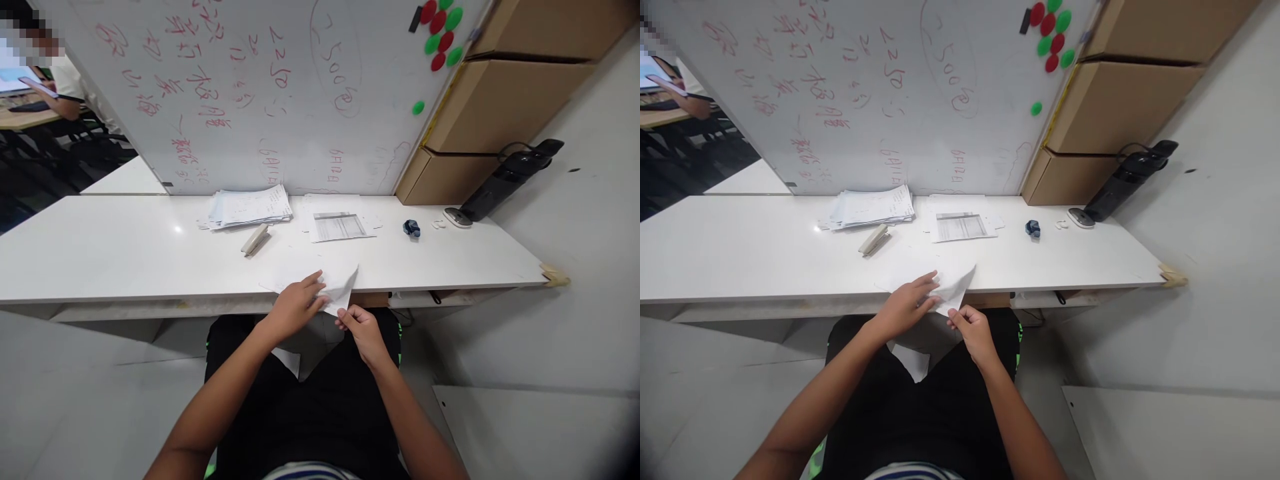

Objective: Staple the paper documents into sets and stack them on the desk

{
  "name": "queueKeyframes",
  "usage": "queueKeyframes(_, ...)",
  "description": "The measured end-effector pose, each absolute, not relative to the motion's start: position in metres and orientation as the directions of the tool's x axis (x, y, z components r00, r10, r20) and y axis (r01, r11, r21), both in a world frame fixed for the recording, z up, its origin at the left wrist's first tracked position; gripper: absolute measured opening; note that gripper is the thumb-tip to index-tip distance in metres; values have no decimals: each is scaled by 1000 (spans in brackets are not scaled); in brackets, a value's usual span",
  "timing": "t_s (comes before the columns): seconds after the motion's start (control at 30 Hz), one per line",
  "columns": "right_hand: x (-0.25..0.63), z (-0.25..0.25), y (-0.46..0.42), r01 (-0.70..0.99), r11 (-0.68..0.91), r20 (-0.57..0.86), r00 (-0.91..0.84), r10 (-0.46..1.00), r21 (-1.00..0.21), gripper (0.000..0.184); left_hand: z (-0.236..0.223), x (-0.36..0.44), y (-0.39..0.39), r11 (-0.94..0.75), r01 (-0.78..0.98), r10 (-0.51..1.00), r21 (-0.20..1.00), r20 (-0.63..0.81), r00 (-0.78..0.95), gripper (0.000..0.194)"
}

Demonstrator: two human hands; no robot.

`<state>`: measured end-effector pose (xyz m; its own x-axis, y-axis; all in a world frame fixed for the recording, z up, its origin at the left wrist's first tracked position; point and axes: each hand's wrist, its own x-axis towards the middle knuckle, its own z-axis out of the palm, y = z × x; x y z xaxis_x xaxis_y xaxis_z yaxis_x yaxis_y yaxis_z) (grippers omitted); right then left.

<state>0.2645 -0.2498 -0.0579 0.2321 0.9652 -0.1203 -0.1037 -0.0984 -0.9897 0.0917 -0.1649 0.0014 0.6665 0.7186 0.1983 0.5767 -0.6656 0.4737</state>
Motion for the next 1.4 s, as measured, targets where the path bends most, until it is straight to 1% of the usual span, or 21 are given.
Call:
queueKeyframes(0.07, 266, -59, -251, -85, -103, -119, 222, 968, -991, 36, 4, 86, -158, -613, 624, 779, 485, 240, 579, 33)
queueKeyframes(0.17, 269, -62, -254, -57, -103, -113, 218, 969, -993, 36, 12, 73, -146, -494, 720, 863, 487, 374, 339, 32)
queueKeyframes(0.23, 271, -64, -256, -52, -108, -117, 213, 970, -993, 36, 19, 65, -141, -435, 744, 873, 507, 440, 210, 33)
queueKeyframes(0.3, 272, -65, -258, -53, -116, -125, 205, 971, -992, 36, 26, 61, -140, -419, 742, 869, 524, 467, 161, 34)
queueKeyframes(0.4, 271, -66, -259, -77, -121, -134, 195, 972, -990, 37, 30, 63, -144, -472, 721, 853, 507, 468, 229, 35)
queueKeyframes(0.5, 269, -66, -258, -168, -118, -150, 192, 970, -979, 40, 25, 74, -156, -599, 668, 796, 442, 421, 436, 36)
queueKeyframes(0.6, 270, -64, -253, -357, -126, -203, 189, 961, -926, 57, 17, 84, -171, -745, 560, 662, 362, 297, 688, 40)
queueKeyframes(0.67, 272, -61, -247, -444, -141, -227, 149, 962, -885, 66, 14, 86, -179, -788, 507, 599, 350, 244, 763, 44)
queueKeyframes(0.7, 274, -59, -244, -459, -149, -235, 136, 962, -876, 67, 14, 85, -181, -789, 499, 596, 359, 248, 764, 43)
queueKeyframes(0.77, 277, -56, -238, -454, -163, -257, 151, 955, -876, 64, 16, 78, -180, -763, 511, 635, 396, 309, 708, 37)
queueKeyframes(0.83, 280, -54, -232, -435, -178, -284, 193, 939, -883, 57, 19, 68, -169, -715, 552, 698, 428, 394, 598, 31)
queueKeyframes(0.93, 282, -51, -226, -393, -230, -311, 157, 937, -890, 46, 21, 49, -139, -587, 703, 790, 402, 476, 387, 33)
queueKeyframes(0.97, 282, -50, -224, -379, -249, -319, 134, 938, -892, 42, 20, 43, -126, -510, 773, 823, 377, 475, 311, 37)
queueKeyframes(1.03, 281, -48, -223, -356, -274, -333, 113, 936, -893, 38, 16, 31, -99, -310, 883, 894, 353, 425, 144, 48)
queueKeyframes(1.1, 280, -47, -224, -328, -290, -342, 111, 933, -899, 37, 9, 21, -74, -180, 917, 941, 356, 334, 55, 58)
queueKeyframes(1.13, 279, -47, -225, -306, -296, -340, 102, 935, -905, 37, 5, 16, -65, -157, 920, 957, 360, 284, 52, 59)
queueKeyframes(1.2, 279, -45, -230, -250, -293, -322, 82, 943, -923, 38, -3, 10, -51, -182, 913, 968, 365, 229, 101, 56)
queueKeyframes(1.3, 282, -43, -237, -139, -257, -274, 122, 954, -956, 41, -13, 3, -45, -262, 886, 950, 382, 266, 166, 46)
queueKeyframes(1.4, 289, -39, -239, -64, -191, -200, 209, 957, -979, 41, -16, -1, -47, -299, 857, 939, 419, 290, 185, 43)
